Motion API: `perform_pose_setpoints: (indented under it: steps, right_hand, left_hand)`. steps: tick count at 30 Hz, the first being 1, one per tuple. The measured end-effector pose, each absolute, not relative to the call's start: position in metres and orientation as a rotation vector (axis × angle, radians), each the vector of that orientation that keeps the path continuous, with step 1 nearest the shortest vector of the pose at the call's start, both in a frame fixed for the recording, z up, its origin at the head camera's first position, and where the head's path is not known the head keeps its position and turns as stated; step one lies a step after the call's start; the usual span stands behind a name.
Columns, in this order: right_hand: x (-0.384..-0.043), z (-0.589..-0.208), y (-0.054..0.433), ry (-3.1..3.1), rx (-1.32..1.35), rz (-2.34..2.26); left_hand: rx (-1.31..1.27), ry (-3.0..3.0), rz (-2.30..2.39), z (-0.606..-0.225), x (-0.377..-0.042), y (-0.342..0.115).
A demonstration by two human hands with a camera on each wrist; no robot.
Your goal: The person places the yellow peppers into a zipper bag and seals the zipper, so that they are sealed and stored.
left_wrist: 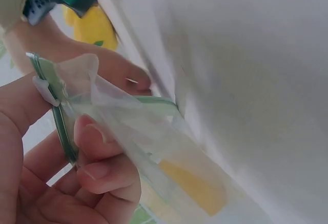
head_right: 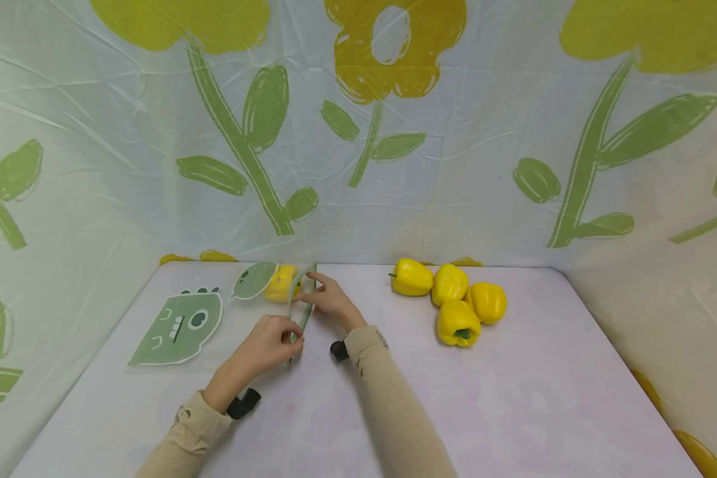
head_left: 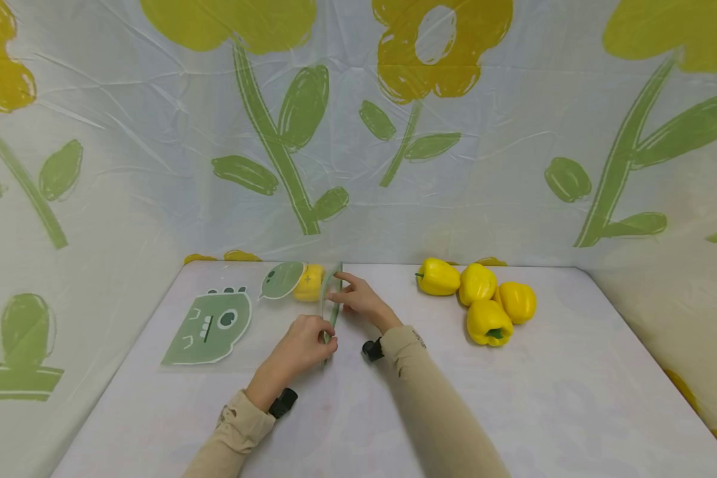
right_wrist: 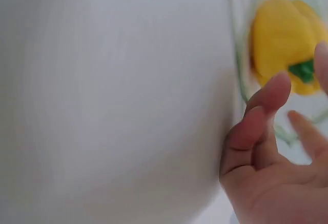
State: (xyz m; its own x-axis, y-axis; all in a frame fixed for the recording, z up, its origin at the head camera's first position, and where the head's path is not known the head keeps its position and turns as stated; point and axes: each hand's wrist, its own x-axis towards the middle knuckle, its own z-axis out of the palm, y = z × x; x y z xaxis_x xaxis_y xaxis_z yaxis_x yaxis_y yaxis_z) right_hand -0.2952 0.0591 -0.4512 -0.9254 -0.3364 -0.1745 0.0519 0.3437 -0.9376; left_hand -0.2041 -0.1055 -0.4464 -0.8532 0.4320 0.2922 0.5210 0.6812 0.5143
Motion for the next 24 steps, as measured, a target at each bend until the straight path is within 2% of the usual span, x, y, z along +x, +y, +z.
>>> perform_pose_setpoints:
  steps: [6, 12, 17, 24]
  right_hand:
    - [-0.295, -0.419, 0.117, 2.575, -0.330, -1.608]
    - [-0.297, -0.393, 0.183, 3.131, -0.357, -1.031]
    - [-0.297, -0.404, 0.205, 3.206, -0.374, -0.498]
    - [-0.297, -0.426, 0.209, 3.276, -0.445, -0.408]
  left_hand:
    - [-0.730, -2.758, -0.949, -0.445, -0.202, -0.103]
    - [-0.687, -2.778, -0.975, -0.445, -0.201, -0.102]
    - [-0.710, -2.776, -0.977, -0.446, -0.201, -0.102]
    - [-0.740, -2.768, -0.990, -0.447, -0.202, -0.101]
